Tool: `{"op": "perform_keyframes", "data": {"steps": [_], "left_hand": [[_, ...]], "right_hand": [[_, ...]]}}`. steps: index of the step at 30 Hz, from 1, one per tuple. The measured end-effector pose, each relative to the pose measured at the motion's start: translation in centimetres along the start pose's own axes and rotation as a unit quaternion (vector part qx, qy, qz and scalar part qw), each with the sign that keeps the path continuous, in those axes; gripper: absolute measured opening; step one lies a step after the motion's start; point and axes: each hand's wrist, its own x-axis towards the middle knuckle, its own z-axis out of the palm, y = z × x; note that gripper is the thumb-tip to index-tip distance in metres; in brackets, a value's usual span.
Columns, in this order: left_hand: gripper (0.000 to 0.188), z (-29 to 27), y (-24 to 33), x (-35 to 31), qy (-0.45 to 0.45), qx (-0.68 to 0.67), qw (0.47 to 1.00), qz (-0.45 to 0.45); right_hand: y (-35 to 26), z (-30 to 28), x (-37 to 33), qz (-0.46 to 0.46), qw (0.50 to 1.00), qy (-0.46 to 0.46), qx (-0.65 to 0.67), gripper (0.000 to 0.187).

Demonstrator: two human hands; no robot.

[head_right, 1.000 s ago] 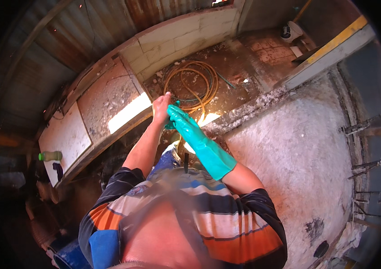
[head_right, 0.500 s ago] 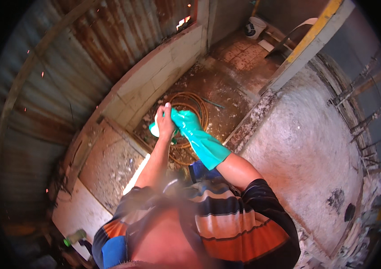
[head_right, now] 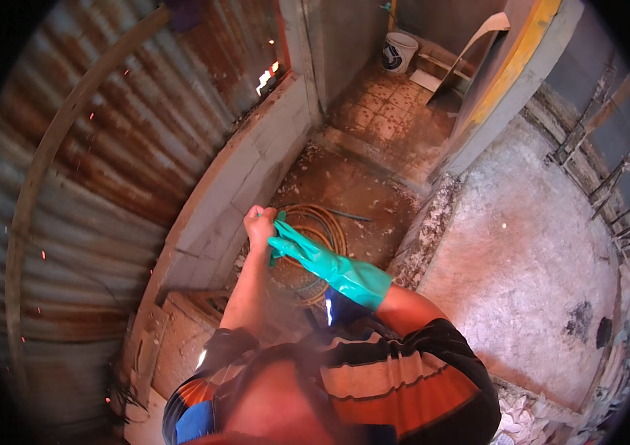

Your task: The person washes their gloved hands in a bucket of water, removes the gloves, and then uses a cup to pour water over their bare hands and arms to rinse them.

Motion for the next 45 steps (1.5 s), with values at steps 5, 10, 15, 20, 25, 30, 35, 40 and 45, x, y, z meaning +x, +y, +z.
{"op": "perform_keyframes", "data": {"steps": [5,10,15,20,25,30,35,40,45], "left_hand": [[0.034,8.8,4.5,8.1,-0.157,0.078,0.975,0.139],[0.038,20.6,9.0,14.1,-0.231,-0.054,0.948,0.213],[0.020,28.6,9.6,18.3,-0.252,-0.135,0.958,0.032],[0.036,34.8,8.6,25.0,-0.243,-0.054,0.967,-0.057],[0.029,39.5,5.4,36.1,-0.305,0.066,0.950,-0.005],[0.029,46.7,7.4,39.3,-0.389,0.045,0.919,0.037],[0.033,54.2,9.2,44.2,-0.326,-0.102,0.939,0.044],[0.046,60.0,8.5,49.0,-0.314,-0.169,0.923,-0.147],[0.034,66.8,5.9,55.7,-0.330,-0.145,0.891,-0.275]], "right_hand": [[-7.4,-9.0,8.1,0.082,0.994,0.076,0.000,0.037],[-15.2,-16.0,15.4,0.041,0.956,0.290,0.019,0.027],[-15.2,-23.6,21.0,0.116,0.926,0.356,-0.058,0.017],[-14.6,-30.1,25.8,0.106,0.908,0.374,-0.156,0.024],[-16.3,-32.4,30.7,0.111,0.937,0.329,0.017,0.028],[-18.9,-37.7,34.0,0.012,0.897,0.412,-0.159,0.030],[-23.0,-43.8,39.0,-0.062,0.881,0.455,-0.109,0.037],[-24.8,-51.9,45.8,-0.141,0.898,0.416,0.030,0.049],[-22.9,-63.6,50.2,-0.114,0.917,0.372,0.091,0.049]]}}
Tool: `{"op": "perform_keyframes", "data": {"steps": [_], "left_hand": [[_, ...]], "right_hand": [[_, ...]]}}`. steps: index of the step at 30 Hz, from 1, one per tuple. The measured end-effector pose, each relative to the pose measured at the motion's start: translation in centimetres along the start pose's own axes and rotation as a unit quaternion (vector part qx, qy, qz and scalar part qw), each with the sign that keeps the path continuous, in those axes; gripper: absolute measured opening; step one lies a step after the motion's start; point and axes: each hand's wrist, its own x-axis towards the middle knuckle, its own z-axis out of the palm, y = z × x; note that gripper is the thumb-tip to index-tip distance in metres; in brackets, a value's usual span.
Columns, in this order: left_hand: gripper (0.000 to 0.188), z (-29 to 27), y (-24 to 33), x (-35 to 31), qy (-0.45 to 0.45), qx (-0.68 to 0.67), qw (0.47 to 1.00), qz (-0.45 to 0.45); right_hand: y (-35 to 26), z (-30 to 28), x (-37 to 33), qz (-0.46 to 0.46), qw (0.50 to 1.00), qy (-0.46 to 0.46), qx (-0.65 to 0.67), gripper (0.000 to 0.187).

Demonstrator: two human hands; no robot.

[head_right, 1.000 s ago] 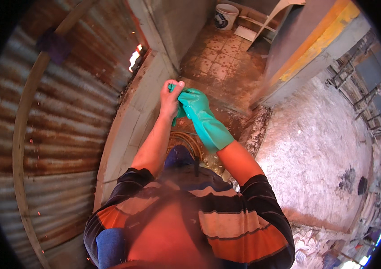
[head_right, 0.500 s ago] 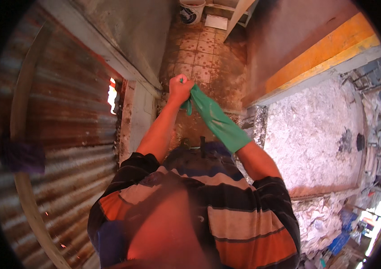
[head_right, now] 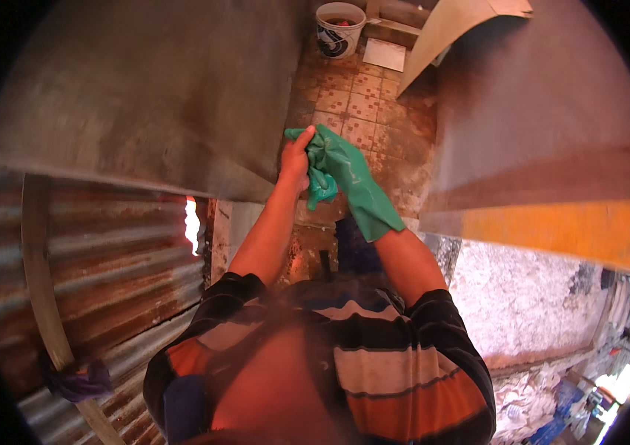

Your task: The person washes their gloved hands in a bucket of water, removes the gloves, and then uses a cup to pour water over their bare hands and arms to rinse them.

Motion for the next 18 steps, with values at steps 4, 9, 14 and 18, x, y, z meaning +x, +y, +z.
{"op": "perform_keyframes", "data": {"steps": [4,9,14,18], "left_hand": [[0.018,2.0,1.3,9.9,0.154,0.039,0.987,-0.012],[0.025,1.0,5.7,22.1,0.247,0.233,0.940,0.035],[0.034,2.2,18.8,30.1,0.296,0.185,0.936,0.035],[0.033,5.8,23.2,35.0,0.318,0.173,0.924,0.120]], "right_hand": [[-1.6,-1.6,7.9,0.105,0.994,0.007,0.022,0.042],[-6.2,-2.1,12.2,0.260,0.941,-0.017,-0.214,0.036],[-13.1,-4.9,12.3,0.313,0.944,0.021,-0.107,0.038],[-14.5,-14.0,18.5,0.322,0.907,0.055,-0.267,0.040]]}}
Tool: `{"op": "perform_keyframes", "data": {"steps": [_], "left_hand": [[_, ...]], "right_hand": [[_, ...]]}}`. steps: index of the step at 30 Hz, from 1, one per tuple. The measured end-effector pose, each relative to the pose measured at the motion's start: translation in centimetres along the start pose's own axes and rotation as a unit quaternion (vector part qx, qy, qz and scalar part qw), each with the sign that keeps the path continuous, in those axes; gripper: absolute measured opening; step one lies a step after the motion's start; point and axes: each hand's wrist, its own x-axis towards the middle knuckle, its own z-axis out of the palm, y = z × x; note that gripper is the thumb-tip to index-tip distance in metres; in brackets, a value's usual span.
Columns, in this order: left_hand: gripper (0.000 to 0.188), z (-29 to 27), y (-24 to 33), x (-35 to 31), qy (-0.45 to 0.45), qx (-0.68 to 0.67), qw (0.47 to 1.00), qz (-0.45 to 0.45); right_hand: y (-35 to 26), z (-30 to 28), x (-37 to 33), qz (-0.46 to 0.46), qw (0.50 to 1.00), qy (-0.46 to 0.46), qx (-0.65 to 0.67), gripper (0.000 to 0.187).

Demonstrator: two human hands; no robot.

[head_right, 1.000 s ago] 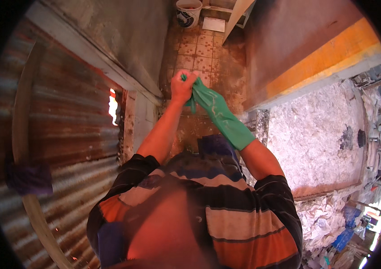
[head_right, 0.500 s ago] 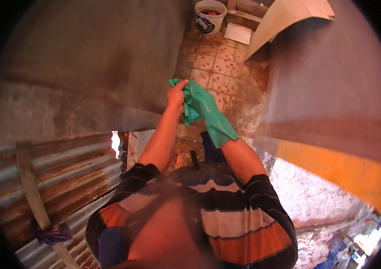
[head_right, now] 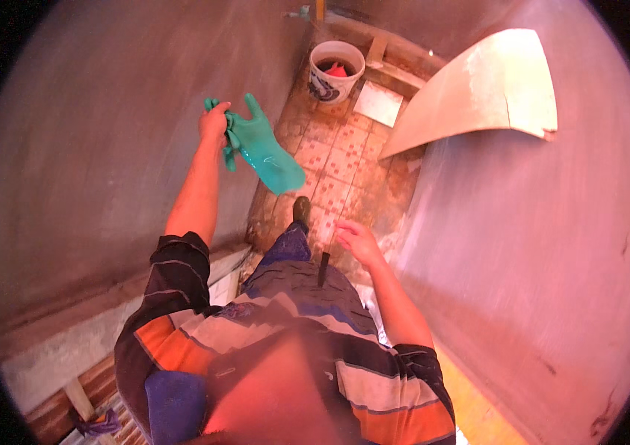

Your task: The person washes their gloved hands in a bucket of water, removes the gloves, and then uses a cup to pour water over their bare hands and arms to rinse them.

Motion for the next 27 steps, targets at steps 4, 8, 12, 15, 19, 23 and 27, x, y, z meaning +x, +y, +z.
{"op": "perform_keyframes", "data": {"steps": [4,8,12,15,19,23,27], "left_hand": [[0.036,5.0,0.3,4.4,-0.078,0.034,0.996,-0.016],[0.053,9.9,-1.4,11.1,-0.129,0.050,0.986,-0.092],[0.066,12.3,-5.9,21.0,-0.087,0.042,0.991,-0.096],[0.068,15.8,-8.4,22.2,-0.062,0.106,0.989,-0.087],[0.068,19.2,-9.0,23.5,-0.001,0.176,0.976,-0.128],[0.067,21.7,-12.2,25.8,0.007,0.178,0.972,-0.153],[0.066,21.6,-21.3,27.9,0.106,0.259,0.947,-0.157]], "right_hand": [[-0.8,-8.2,5.8,0.029,0.992,0.099,-0.070,0.041],[-3.5,-13.4,10.5,0.098,0.972,0.206,-0.056,0.036],[-9.0,-14.8,16.8,0.094,0.968,0.229,-0.032,0.031],[-11.8,-18.3,23.3,0.057,0.970,0.234,-0.044,0.027],[-18.0,-20.9,36.9,-0.026,0.975,0.197,-0.103,0.016],[-24.9,-23.4,56.4,-0.087,0.932,0.098,-0.339,0.023],[-28.0,-22.8,77.0,-0.163,0.829,-0.043,-0.534,0.028]]}}
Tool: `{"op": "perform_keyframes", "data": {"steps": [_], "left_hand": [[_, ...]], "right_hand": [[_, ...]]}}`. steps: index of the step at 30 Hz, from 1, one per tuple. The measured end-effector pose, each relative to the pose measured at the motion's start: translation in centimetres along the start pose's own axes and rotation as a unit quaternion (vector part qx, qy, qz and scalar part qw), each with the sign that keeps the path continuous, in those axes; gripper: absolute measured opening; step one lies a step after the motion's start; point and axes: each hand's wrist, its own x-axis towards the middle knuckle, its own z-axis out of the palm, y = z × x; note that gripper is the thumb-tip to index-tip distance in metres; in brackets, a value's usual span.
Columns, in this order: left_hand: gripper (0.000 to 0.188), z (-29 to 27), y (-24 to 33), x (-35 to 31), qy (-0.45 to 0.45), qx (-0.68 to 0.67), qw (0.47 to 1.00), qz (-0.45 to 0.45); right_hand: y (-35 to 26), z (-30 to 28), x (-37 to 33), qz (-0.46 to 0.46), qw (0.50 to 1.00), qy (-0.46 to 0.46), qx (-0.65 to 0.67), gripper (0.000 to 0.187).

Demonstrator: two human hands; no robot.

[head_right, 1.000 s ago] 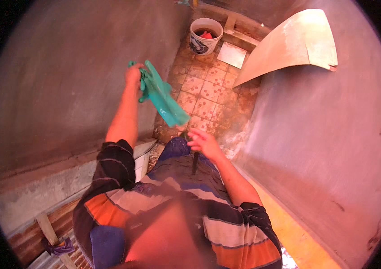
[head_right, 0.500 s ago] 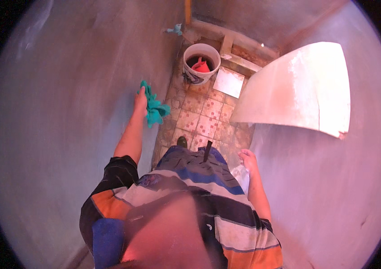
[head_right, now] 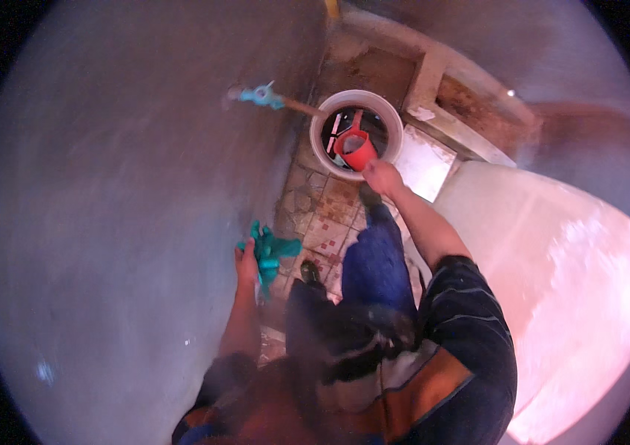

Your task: The person washes their gloved hands in a bucket of water, removes the gloves, and then uses a cup to pour water over their bare hands and arms to rinse them.

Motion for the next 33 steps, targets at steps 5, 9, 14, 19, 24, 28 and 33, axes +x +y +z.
{"op": "perform_keyframes", "data": {"steps": [5,9,14,19,24,28,33], "left_hand": [[0.049,6.5,0.8,-0.2,-0.107,-0.037,0.989,-0.091],[0.042,10.2,-2.0,2.6,-0.106,0.129,0.986,0.007],[0.027,13.7,-5.5,2.6,-0.054,-0.014,0.997,-0.049],[0.027,14.0,-4.4,2.3,-0.026,0.013,0.997,-0.077],[0.033,15.3,-1.8,2.1,-0.014,-0.149,0.978,-0.145],[0.032,15.4,-3.1,2.9,-0.036,-0.259,0.948,-0.180],[0.020,17.8,-3.2,3.9,-0.069,-0.287,0.946,-0.134]], "right_hand": [[4.4,3.7,17.5,-0.058,0.965,-0.124,-0.225,0.034],[7.3,6.0,24.2,-0.184,0.859,-0.133,-0.459,0.038],[11.2,6.4,27.0,-0.129,0.818,-0.317,-0.463,0.025],[8.6,3.5,25.3,-0.310,0.743,-0.294,-0.515,0.025],[6.3,3.3,21.1,-0.182,0.793,-0.323,-0.483,0.025],[7.9,6.2,17.8,0.043,0.925,-0.235,-0.295,0.028],[11.3,11.6,14.4,0.107,0.964,-0.099,-0.223,0.039]]}}
